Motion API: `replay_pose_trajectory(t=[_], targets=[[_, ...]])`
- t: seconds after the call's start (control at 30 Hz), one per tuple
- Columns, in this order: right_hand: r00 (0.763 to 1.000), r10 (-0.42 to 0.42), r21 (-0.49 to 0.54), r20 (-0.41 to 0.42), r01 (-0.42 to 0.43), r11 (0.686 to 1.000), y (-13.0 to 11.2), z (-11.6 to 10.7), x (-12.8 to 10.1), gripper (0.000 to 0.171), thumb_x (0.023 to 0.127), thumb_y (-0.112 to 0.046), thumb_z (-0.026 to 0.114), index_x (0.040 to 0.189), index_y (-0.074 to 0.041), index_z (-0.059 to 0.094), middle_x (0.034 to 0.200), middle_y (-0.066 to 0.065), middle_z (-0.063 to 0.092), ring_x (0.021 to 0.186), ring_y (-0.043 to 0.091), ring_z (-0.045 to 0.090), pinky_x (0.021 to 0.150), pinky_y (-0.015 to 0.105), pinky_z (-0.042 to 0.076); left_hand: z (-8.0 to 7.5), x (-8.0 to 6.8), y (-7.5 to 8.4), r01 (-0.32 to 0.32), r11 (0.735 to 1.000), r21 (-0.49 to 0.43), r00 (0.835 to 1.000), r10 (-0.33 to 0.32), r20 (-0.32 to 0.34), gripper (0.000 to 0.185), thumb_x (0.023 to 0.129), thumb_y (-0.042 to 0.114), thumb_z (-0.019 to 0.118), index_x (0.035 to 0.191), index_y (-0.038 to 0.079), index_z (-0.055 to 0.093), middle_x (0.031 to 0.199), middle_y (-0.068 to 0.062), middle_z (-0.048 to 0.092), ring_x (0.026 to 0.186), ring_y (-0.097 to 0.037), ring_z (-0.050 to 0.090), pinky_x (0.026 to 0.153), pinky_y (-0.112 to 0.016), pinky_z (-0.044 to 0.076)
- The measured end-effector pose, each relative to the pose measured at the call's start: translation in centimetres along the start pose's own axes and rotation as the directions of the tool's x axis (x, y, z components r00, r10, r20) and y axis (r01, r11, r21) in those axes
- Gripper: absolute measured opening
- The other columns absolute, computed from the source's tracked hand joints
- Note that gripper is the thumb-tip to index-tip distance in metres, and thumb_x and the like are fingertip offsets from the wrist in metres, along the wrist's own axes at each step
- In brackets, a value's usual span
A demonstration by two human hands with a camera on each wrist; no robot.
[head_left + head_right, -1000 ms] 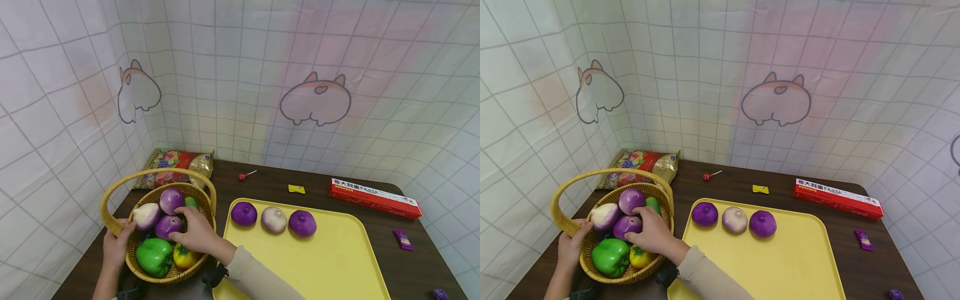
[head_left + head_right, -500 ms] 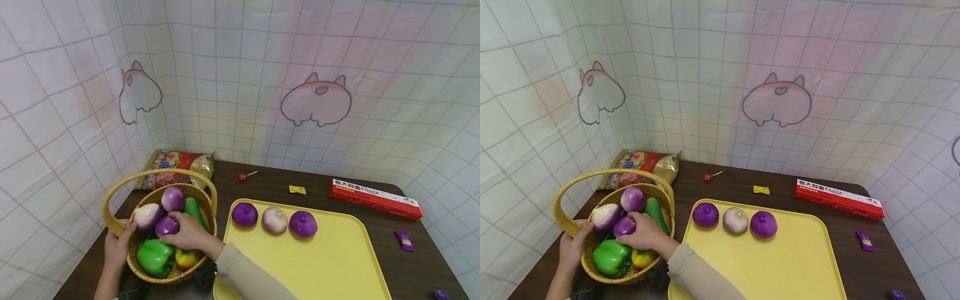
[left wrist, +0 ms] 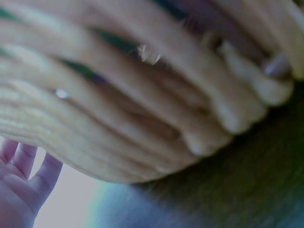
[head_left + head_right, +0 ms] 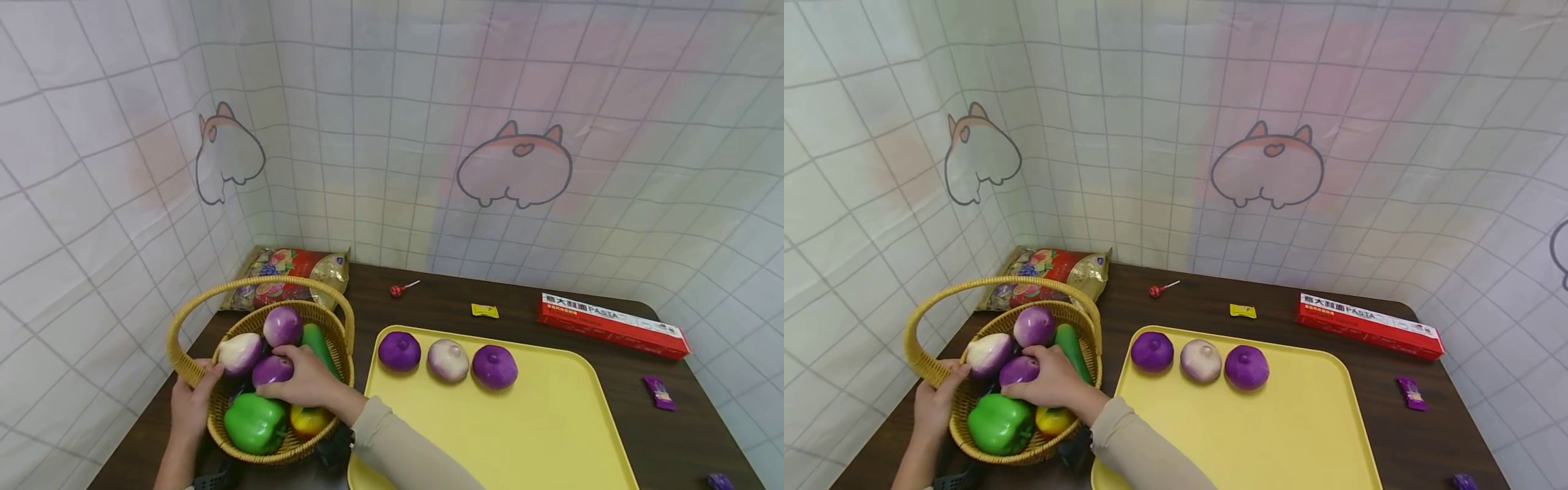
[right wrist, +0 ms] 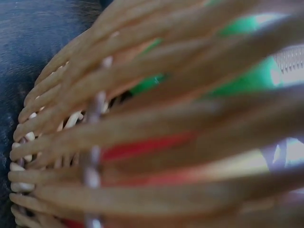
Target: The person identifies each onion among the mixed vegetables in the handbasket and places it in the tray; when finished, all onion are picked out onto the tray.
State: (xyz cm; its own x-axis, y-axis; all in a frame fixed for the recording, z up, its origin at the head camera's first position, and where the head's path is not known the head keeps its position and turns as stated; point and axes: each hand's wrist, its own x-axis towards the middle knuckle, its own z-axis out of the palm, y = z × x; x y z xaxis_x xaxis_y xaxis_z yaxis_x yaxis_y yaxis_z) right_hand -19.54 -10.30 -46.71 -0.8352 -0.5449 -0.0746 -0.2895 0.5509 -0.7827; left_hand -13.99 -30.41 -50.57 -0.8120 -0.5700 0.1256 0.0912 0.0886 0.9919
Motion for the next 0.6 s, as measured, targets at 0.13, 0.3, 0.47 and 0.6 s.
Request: replay_pose_trajectory(t=[0.13,0.3,0.47,0.6], targets=[[1.0,-0.005,0.063,-0.014,0.006,0.998,0.1,-0.1,0.0,0.068,0.076,-0.048,0.079,0.135,-0.027,0.052,0.123,-0.001,0.049,0.099,0.009,0.054,0.084,0.029,0.047,0.0,0.0,-0.3,-0.012,0.999,0.031,1.0,0.012,0.002,0.012,0.093,0.005,0.063,0.086,0.004,0.053,0.074,0.006,0.049,0.067,-0.009,0.044,0.061,-0.021,0.036],[0.998,-0.047,0.108,-0.053,0.052,0.993,0.0,-0.5,-0.5,0.067,0.073,-0.045,0.08,0.132,-0.03,0.052,0.122,-0.003,0.045,0.098,0.008,0.053,0.083,0.028,0.047,0.1,0.0,-0.3,-0.026,1.0,0.011,1.0,0.026,0.01,0.012,0.093,0.002,0.061,0.087,0.001,0.051,0.074,0.005,0.048,0.068,-0.01,0.043,0.062,-0.022,0.036],[0.979,-0.17,0.104,-0.11,0.182,0.978,-0.2,-1.2,-1.6,0.068,0.073,-0.037,0.079,0.133,-0.026,0.05,0.128,-0.004,0.043,0.104,0.007,0.05,0.084,0.026,0.047,0.1,0.0,-0.3,-0.041,0.999,0.026,0.999,0.04,0.012,0.012,0.093,0.002,0.061,0.085,0.002,0.052,0.074,0.006,0.049,0.068,-0.01,0.043,0.064,-0.022,0.035],[0.966,-0.222,0.096,-0.134,0.235,0.967,-0.2,-1.7,-2.6,0.074,0.073,-0.032,0.081,0.138,-0.026,0.046,0.132,-0.003,0.043,0.11,0.009,0.05,0.087,0.029,0.047,-0.2,0.1,-0.3,-0.025,0.999,0.03,1.0,0.025,0.001,0.011,0.094,0.004,0.061,0.085,0.005,0.053,0.076,0.007,0.05,0.07,-0.01,0.043,0.065,-0.022,0.036]])
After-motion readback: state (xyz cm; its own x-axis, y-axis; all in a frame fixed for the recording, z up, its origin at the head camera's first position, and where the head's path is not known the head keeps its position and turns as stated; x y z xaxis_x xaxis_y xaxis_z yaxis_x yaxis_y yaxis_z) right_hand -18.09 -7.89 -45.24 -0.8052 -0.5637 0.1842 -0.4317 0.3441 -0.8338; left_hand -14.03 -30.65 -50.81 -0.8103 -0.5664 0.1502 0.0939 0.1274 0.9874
